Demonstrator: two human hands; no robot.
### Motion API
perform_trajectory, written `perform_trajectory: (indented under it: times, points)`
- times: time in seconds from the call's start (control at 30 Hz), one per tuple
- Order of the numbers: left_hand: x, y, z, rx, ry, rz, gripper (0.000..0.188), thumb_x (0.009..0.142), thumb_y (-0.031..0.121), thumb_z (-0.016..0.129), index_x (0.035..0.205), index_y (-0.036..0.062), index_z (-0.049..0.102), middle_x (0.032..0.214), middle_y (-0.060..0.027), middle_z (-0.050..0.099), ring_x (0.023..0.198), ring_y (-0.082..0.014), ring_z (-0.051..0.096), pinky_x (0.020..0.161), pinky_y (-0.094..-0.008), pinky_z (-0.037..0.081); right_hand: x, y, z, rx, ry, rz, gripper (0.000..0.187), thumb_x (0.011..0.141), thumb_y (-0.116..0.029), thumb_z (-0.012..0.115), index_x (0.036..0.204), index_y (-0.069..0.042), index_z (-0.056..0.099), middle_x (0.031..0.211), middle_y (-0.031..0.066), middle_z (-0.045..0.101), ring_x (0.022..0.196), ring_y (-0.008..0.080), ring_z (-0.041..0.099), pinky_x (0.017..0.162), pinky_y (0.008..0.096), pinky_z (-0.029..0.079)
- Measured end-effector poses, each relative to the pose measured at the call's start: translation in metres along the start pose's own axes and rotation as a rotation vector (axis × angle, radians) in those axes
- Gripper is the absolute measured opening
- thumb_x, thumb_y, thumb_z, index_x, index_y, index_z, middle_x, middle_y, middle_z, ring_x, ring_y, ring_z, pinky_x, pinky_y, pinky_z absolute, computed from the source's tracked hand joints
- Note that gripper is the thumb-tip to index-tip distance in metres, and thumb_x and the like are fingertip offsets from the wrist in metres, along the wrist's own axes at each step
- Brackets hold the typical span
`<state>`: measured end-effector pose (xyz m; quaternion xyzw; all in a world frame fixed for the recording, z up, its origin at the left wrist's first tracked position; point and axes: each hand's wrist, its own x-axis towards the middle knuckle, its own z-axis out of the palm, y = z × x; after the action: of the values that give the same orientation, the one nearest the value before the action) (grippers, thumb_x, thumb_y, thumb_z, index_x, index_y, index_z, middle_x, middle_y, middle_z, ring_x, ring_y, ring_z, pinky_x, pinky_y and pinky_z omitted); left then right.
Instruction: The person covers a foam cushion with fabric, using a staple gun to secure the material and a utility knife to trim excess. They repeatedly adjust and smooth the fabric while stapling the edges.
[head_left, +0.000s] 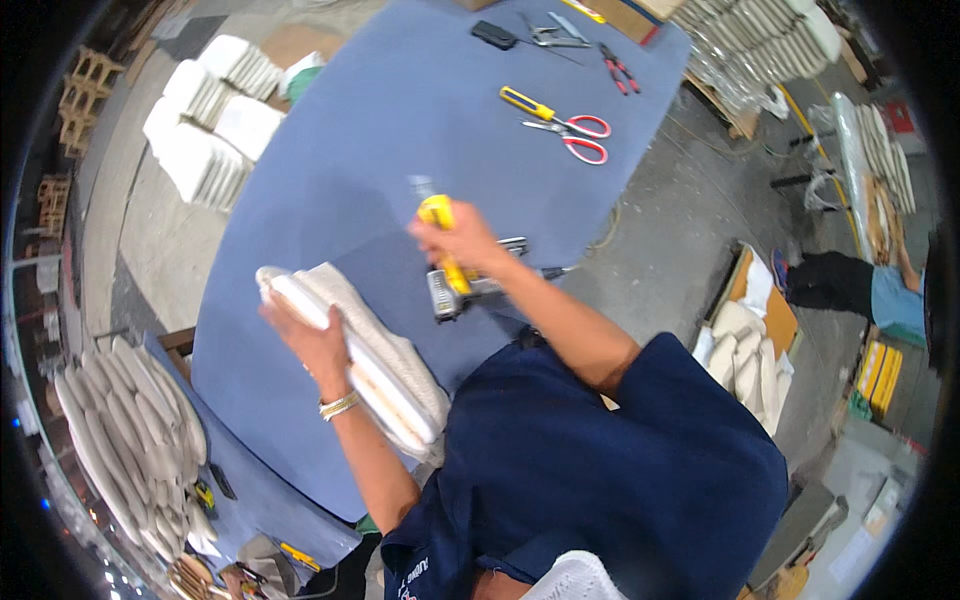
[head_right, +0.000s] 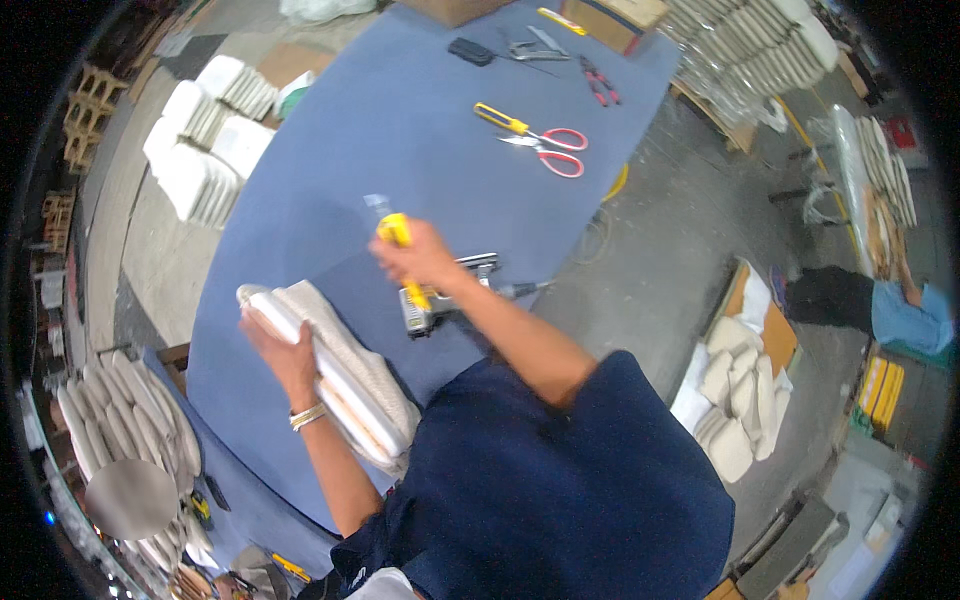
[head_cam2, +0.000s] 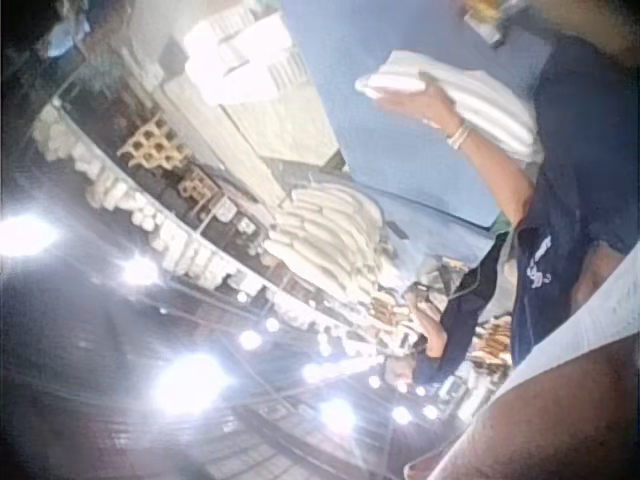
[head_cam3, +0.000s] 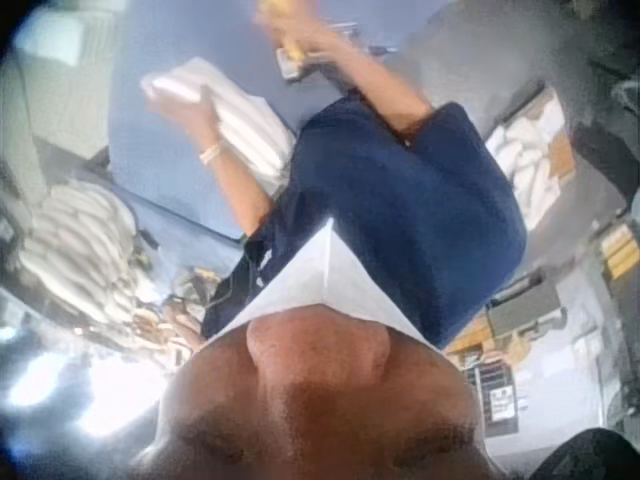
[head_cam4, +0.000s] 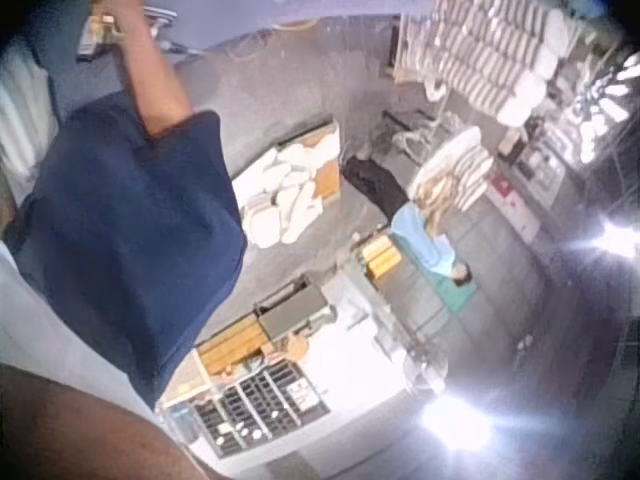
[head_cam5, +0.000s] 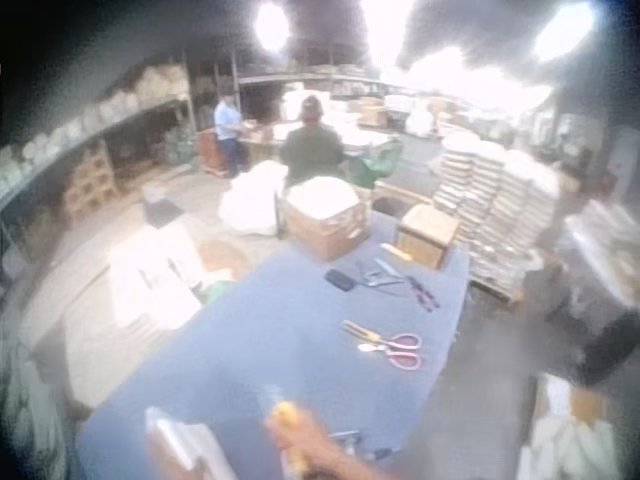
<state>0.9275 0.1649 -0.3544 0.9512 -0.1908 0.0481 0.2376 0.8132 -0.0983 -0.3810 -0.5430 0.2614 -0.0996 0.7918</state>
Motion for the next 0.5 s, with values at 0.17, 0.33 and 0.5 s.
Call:
perform_trajectory:
  times: [0.17, 0.33, 0.5]
  points:
    - [-0.016, -0.026, -0.024, -0.209, 0.018, -0.356, 0.109, 0.084, 0.021, 0.081, 0.161, -0.0066, 0.008, 0.166, -0.0301, 0.02, 0.153, -0.0394, 0.027, 0.127, -0.041, 0.02, -0.144, 0.062, -0.229, -0.358, 0.481, 0.182, 0.022, 0.096, -0.023, 0.069, 0.082, -0.007, 0.064, 0.066, 0.0018, 0.063, 0.056, 0.0139, 0.061, 0.052, 0.0329, 0.049]
    - [-0.033, -0.085, -0.04, -0.537, 0.018, -0.576, 0.079, 0.093, 0.024, 0.076, 0.152, -0.009, 0.035, 0.146, -0.0244, 0.051, 0.127, -0.0311, 0.056, 0.109, -0.0387, 0.044, -0.224, 0.168, -0.393, -0.88, 0.573, 0.551, 0.014, 0.089, -0.016, 0.067, 0.081, -0.005, 0.066, 0.066, 0.0063, 0.065, 0.056, 0.0183, 0.063, 0.052, 0.0381, 0.05]
    - [-0.048, -0.109, -0.07, -0.707, -0.02, -0.629, 0.045, 0.097, 0.021, 0.071, 0.131, -0.0076, 0.06, 0.122, -0.0173, 0.068, 0.101, -0.0215, 0.066, 0.09, -0.0356, 0.053, -0.126, 0.089, -0.439, -0.221, 1.007, 0.214, 0.017, 0.101, -0.023, 0.064, 0.106, -0.007, 0.065, 0.086, 0.0082, 0.071, 0.056, 0.0183, 0.062, 0.049, 0.0357, 0.05]
